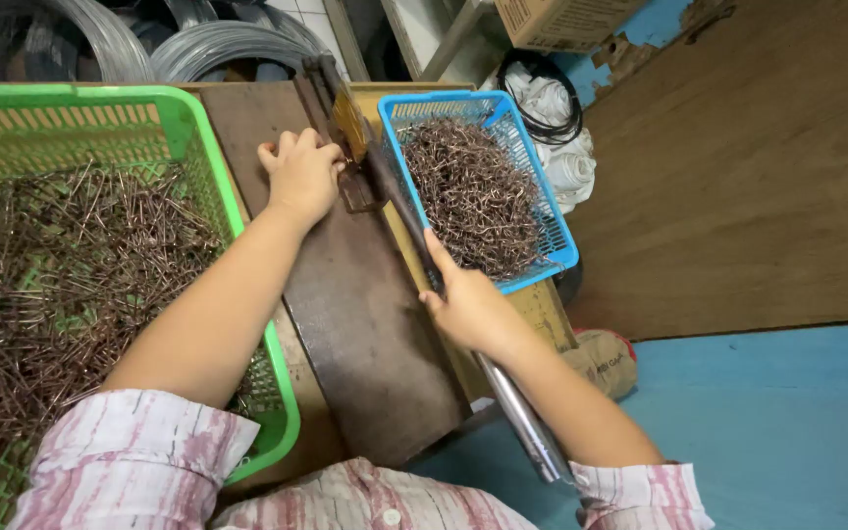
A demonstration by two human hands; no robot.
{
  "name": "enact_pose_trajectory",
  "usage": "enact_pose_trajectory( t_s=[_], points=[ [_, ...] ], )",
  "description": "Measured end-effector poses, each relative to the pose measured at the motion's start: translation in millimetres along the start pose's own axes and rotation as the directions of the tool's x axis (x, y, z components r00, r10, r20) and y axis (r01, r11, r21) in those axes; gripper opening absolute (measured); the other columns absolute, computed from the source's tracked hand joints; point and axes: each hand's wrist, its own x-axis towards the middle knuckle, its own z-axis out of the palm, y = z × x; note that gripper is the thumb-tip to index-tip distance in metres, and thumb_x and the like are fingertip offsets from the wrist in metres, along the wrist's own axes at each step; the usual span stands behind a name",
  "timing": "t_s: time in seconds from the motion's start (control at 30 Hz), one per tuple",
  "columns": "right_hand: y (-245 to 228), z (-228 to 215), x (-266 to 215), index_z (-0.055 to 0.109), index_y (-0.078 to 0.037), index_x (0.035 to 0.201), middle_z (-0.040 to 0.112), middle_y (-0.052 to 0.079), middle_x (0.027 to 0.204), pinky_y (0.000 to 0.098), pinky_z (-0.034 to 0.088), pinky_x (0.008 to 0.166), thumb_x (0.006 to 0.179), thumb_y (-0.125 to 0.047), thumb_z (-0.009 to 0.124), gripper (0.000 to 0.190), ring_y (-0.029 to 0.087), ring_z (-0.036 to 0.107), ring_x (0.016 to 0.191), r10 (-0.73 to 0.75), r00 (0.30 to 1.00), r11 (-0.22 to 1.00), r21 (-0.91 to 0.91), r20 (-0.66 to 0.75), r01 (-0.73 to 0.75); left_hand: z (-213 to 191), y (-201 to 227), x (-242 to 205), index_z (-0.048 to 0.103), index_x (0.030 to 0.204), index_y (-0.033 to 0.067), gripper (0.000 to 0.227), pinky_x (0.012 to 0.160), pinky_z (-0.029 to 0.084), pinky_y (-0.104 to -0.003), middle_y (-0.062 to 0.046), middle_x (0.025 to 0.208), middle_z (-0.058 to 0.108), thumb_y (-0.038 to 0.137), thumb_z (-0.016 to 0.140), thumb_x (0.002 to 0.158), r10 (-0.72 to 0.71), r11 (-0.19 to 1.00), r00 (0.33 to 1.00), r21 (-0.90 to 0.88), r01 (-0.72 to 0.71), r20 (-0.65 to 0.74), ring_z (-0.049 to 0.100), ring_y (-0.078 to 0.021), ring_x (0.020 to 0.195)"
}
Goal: Manually process metal nails by loading them into a press and pulling a lever.
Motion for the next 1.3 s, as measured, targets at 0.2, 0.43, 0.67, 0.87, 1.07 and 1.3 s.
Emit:
enact_pose_trajectory(
  t_s=[0.2,0.43,0.67,0.87,1.07,1.3],
  points=[
    [0,-20,-2,0.020,-0.030,0.175,0.075,0.035,0.121,0.0616,0.057,0.103,0.100,-0.032,0.067,0.088,0.052,0.071,0.120,0.008,1.000,0.997,-0.072,0.025,-0.007,-42,21,-16,0.080,0.121,0.0310,0.022,0.110,0.023,-0.075,-0.001,0.115,0.074,0.041,0.068,0.105,-0.041,0.999,0.953,-0.004,0.044,0.301,0.056,-0.0306,0.125],
    [25,9,12,0.020,-0.032,0.175,0.074,0.034,0.126,0.0592,0.058,0.104,0.101,-0.031,0.066,0.087,0.051,0.071,0.121,0.027,0.999,1.000,-0.013,0.018,-0.027,-131,36,-64,0.081,0.121,0.0386,0.022,0.098,0.048,-0.058,0.007,0.115,0.082,0.045,0.072,0.102,-0.216,0.922,0.882,-0.209,0.325,0.418,0.072,-0.0284,0.121],
    [30,60,19,0.021,-0.020,0.174,0.069,0.042,0.127,0.0647,0.057,0.104,0.105,-0.021,0.060,0.080,0.057,0.068,0.122,0.022,1.000,0.984,0.178,-0.021,-0.018,-87,36,-82,0.084,0.109,0.0227,0.015,0.070,0.055,-0.027,0.002,0.083,0.078,0.027,0.080,0.096,-0.218,0.605,0.915,-0.689,0.400,0.340,0.072,-0.0110,0.080],
    [56,95,44,0.026,-0.023,0.173,0.073,0.037,0.123,0.0618,0.060,0.100,0.104,-0.023,0.060,0.077,0.054,0.071,0.119,0.027,0.997,0.978,0.211,-0.068,-0.013,-90,44,-84,0.084,0.111,0.0215,0.018,0.070,0.053,-0.022,0.002,0.086,0.078,0.023,0.083,0.093,-0.177,0.512,0.930,-0.777,0.366,0.322,0.068,-0.0066,0.080],
    [65,108,54,0.031,-0.023,0.171,0.075,0.035,0.121,0.0611,0.061,0.098,0.102,-0.023,0.062,0.075,0.052,0.072,0.117,0.034,0.993,0.975,0.221,-0.113,-0.008,-114,53,-83,0.082,0.110,0.0127,0.026,0.066,0.054,-0.016,-0.002,0.089,0.077,0.013,0.090,0.086,-0.167,0.372,0.929,-0.851,0.371,0.331,0.068,-0.0042,0.079],
    [62,107,54,0.037,-0.022,0.168,0.075,0.033,0.123,0.0612,0.060,0.099,0.102,-0.024,0.061,0.070,0.052,0.072,0.119,0.049,0.991,0.975,0.222,-0.122,-0.021,-218,66,-85,0.086,0.091,0.0387,0.009,0.085,0.047,-0.052,0.006,0.091,0.086,0.038,0.081,0.085,-0.046,0.995,0.866,0.098,-0.004,0.498,0.080,-0.0297,0.103]
  ],
)
